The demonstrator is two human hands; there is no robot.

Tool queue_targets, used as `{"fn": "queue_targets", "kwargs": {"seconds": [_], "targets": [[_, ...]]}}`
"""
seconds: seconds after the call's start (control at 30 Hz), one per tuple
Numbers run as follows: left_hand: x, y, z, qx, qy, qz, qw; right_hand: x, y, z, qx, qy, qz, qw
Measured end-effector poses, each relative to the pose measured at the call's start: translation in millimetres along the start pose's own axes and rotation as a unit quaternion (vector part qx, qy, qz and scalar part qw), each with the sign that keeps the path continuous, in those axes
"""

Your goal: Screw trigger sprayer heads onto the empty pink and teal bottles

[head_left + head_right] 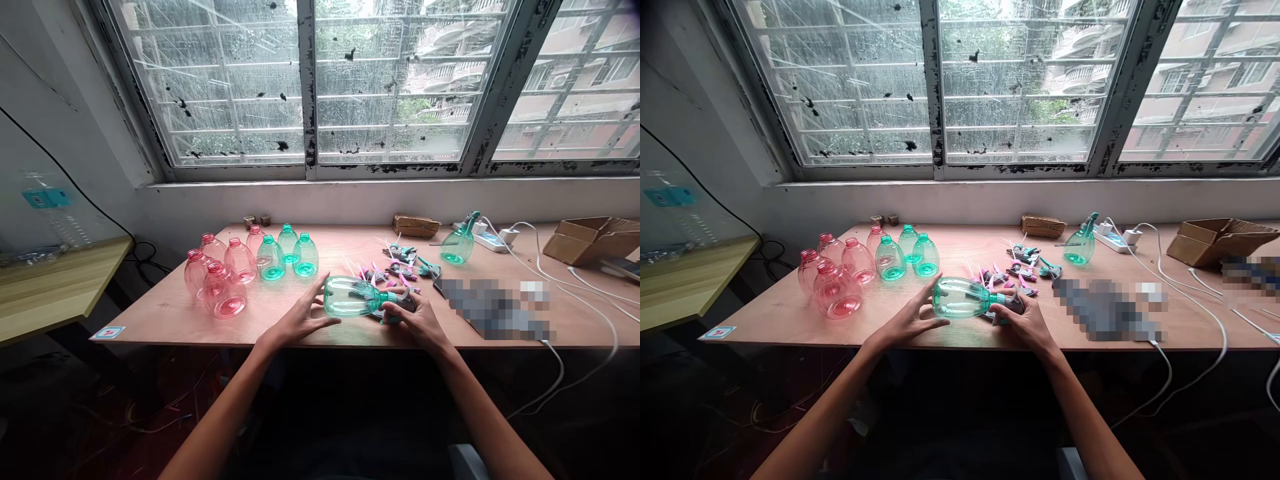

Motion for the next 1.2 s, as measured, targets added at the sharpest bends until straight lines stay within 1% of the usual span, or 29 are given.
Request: {"fn": "queue_targets", "kwargs": {"seconds": [0.1, 0.27, 0.37, 0.47, 0.57, 0.7, 0.8, 0.9, 0.97, 1.1, 1.2], "targets": [[1.7, -0.8, -0.6, 0.011, -0.029, -0.009, 0.999, 0.2, -0.3, 0.3, 0.004, -0.006, -0.006, 1.0], [1.3, -1.0, 0.7, -0.035, -0.058, -0.006, 0.998, 0.8, -0.6, -0.2, 0.002, -0.012, -0.004, 1.0], [-0.4, -0.2, 4.7, -0.014, -0.005, -0.011, 1.0, 1.0, -0.1, 0.2, 0.004, -0.004, -0.002, 1.0], [-2.2, -0.2, 4.3, 0.017, 0.058, 0.014, 0.998, 0.6, 0.5, 1.0, 0.0, -0.002, 0.002, 1.0], [-0.5, -0.2, 0.9, 0.026, 0.048, 0.004, 0.999, 0.5, 0.4, 1.4, -0.001, 0.001, -0.001, 1.0], [0.0, 1.0, 2.5, 0.008, 0.013, -0.006, 1.0, 0.8, -0.3, 0.8, 0.005, 0.005, -0.007, 1.0], [-1.4, 1.8, 7.1, 0.026, 0.054, -0.003, 0.998, 0.5, -0.1, 0.9, 0.008, 0.007, -0.007, 1.0], [-1.9, 1.4, 4.6, 0.03, 0.084, 0.014, 0.996, -0.4, 0.5, 2.6, 0.01, 0.009, -0.002, 1.0], [-0.4, 0.7, -0.1, 0.025, 0.073, 0.015, 0.997, -0.8, 0.9, 3.8, 0.011, 0.009, 0.0, 1.0], [3.9, 0.2, -5.7, 0.002, 0.012, -0.017, 1.0, -0.4, 1.0, 3.2, 0.007, 0.013, 0.003, 1.0], [3.2, 0.6, -5.1, -0.029, -0.008, -0.01, 0.999, 0.0, 0.5, 1.4, 0.005, 0.013, 0.006, 1.0]]}}
Point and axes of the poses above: each hand's wrist, its own y-axis towards the middle knuckle, its own x-axis out of the palm, z = x × y, the point moved 3 cm from there along y, towards the middle knuckle, and after that the axes turned 2 degrees about -z, right-handed, at the moved point
